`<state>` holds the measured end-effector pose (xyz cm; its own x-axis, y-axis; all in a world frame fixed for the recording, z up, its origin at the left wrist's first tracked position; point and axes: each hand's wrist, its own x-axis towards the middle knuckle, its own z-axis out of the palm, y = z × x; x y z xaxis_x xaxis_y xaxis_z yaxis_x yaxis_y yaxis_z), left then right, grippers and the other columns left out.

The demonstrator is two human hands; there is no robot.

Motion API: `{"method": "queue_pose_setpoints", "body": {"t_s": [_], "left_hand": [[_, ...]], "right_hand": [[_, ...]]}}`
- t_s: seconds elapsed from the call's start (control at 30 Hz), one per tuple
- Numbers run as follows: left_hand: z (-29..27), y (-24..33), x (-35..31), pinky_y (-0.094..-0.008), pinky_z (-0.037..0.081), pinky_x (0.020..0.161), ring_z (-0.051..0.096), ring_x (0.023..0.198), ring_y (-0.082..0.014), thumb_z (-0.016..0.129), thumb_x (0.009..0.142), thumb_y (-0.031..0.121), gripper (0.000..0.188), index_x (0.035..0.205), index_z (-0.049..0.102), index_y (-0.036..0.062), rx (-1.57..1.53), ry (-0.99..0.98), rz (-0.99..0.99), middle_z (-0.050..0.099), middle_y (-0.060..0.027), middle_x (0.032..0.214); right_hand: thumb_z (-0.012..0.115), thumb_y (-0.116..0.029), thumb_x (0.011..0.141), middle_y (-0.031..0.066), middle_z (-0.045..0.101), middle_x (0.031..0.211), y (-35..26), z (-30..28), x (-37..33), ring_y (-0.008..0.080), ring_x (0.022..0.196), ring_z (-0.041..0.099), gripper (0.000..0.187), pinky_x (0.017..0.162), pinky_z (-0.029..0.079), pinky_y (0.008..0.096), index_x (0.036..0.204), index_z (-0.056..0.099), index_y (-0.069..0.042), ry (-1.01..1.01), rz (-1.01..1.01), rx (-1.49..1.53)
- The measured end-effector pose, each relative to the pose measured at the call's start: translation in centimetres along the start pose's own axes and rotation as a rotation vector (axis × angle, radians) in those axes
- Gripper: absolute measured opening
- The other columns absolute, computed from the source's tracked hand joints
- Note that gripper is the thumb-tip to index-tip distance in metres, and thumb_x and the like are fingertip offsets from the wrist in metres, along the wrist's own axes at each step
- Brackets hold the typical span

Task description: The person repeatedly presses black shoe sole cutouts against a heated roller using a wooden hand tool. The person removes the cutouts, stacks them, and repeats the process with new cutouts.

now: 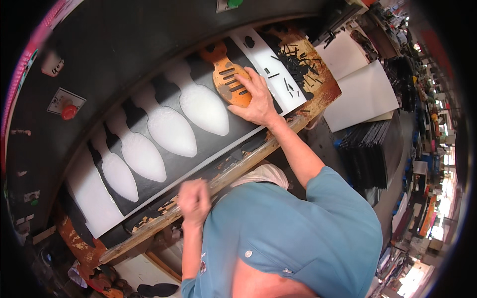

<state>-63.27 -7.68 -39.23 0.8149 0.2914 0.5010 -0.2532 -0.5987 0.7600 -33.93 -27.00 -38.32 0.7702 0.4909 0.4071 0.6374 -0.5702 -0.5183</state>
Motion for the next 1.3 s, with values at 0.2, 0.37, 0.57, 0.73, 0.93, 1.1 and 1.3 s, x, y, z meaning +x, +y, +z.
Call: {"method": "queue_pose_setpoints", "body": {"t_s": [0.2, 0.37, 0.57, 0.73, 0.93, 1.1, 1.3], "left_hand": [[1.6, -0.9, -1.1, -0.046, 0.053, 0.067, 0.066, 0.073, -0.0372, 0.076, 0.092, -0.002, 0.008, 0.091, 0.069, 0.0014, 0.281, 0.002, -0.005, 0.068, -0.0152, 0.082], [1.7, -0.6, -1.9, -0.0471, 0.053, 0.066, 0.066, 0.072, -0.0392, 0.076, 0.095, 0.005, 0.011, 0.089, 0.069, 0.0015, 0.39, 0.057, -0.06, 0.067, -0.0176, 0.081], [1.3, -0.9, -2.1, -0.0463, 0.055, 0.068, 0.068, 0.074, -0.0391, 0.077, 0.097, 0.011, 0.018, 0.083, 0.07, 0.0012, 0.442, 0.072, -0.04, 0.069, -0.019, 0.081], [1.7, -0.8, -1.6, -0.0467, 0.054, 0.066, 0.068, 0.068, -0.0391, 0.078, 0.098, 0.022, 0.028, 0.08, 0.071, 0.002, 0.562, 0.035, -0.074, 0.068, -0.0187, 0.073], [1.4, -0.4, -0.9, -0.0458, 0.054, 0.067, 0.069, 0.071, -0.0385, 0.081, 0.096, 0.027, 0.032, 0.081, 0.071, 0.0013, 0.531, 0.008, -0.141, 0.07, -0.0188, 0.076], [1.3, -0.6, -1.1, -0.0445, 0.055, 0.068, 0.07, 0.073, -0.0374, 0.085, 0.093, 0.031, 0.034, 0.082, 0.071, 0.0015, 0.496, -0.011, -0.181, 0.071, -0.0174, 0.077], [1.8, -0.7, -1.6, -0.0456, 0.052, 0.072, 0.067, 0.075, -0.0358, 0.083, 0.093, 0.036, 0.037, 0.08, 0.072, 0.0027, 0.518, 0.016, -0.179, 0.067, -0.0157, 0.076]], "right_hand": [[0.09, -0.033, 0.082, 0.0231, 0.058, 0.146, -0.1, -2.2, 1.2, 0.0365, 0.134, 0.058, 0.068, 0.115, 0.046, 0.0468, 0.139, 0.067, -0.004, 0.053, -0.06, 0.125], [0.077, -0.012, 0.097, 0.0073, 0.069, 0.086, -2.2, -8.4, 4.8, 0.0166, 0.076, 0.066, 0.014, 0.072, 0.054, 0.0294, 0.095, 0.072, 0.0, 0.494, -0.263, 0.257], [0.075, -0.016, 0.1, 0.0065, 0.069, 0.077, -1.9, -10.9, -0.3, 0.0107, 0.071, 0.061, 0.019, 0.068, 0.052, 0.0293, 0.092, 0.07, 0.0, 0.335, -0.199, 0.328], [0.078, -0.012, 0.096, 0.0068, 0.067, 0.076, 1.9, -6.1, -10.5, 0.0154, 0.069, 0.064, 0.018, 0.065, 0.051, 0.0332, 0.083, 0.069, -0.002, 0.238, 0.18, 0.309], [0.08, -0.017, 0.087, 0.005, 0.065, 0.077, 3.5, -3.4, -11.9, 0.0299, 0.072, 0.065, 0.017, 0.07, 0.048, 0.0428, 0.077, 0.069, -0.01, 0.244, -0.116, -0.002], [0.08, -0.016, 0.088, 0.0017, 0.064, 0.075, 3.5, -3.6, -11.8, 0.0249, 0.068, 0.065, 0.016, 0.069, 0.048, 0.0383, 0.078, 0.07, -0.011, 0.251, -0.159, -0.024], [0.079, -0.019, 0.091, 0.0027, 0.066, 0.079, 4.1, -3.2, -12.2, 0.0264, 0.074, 0.066, 0.016, 0.073, 0.047, 0.0404, 0.08, 0.071, -0.011, 0.211, -0.154, -0.001]]}}
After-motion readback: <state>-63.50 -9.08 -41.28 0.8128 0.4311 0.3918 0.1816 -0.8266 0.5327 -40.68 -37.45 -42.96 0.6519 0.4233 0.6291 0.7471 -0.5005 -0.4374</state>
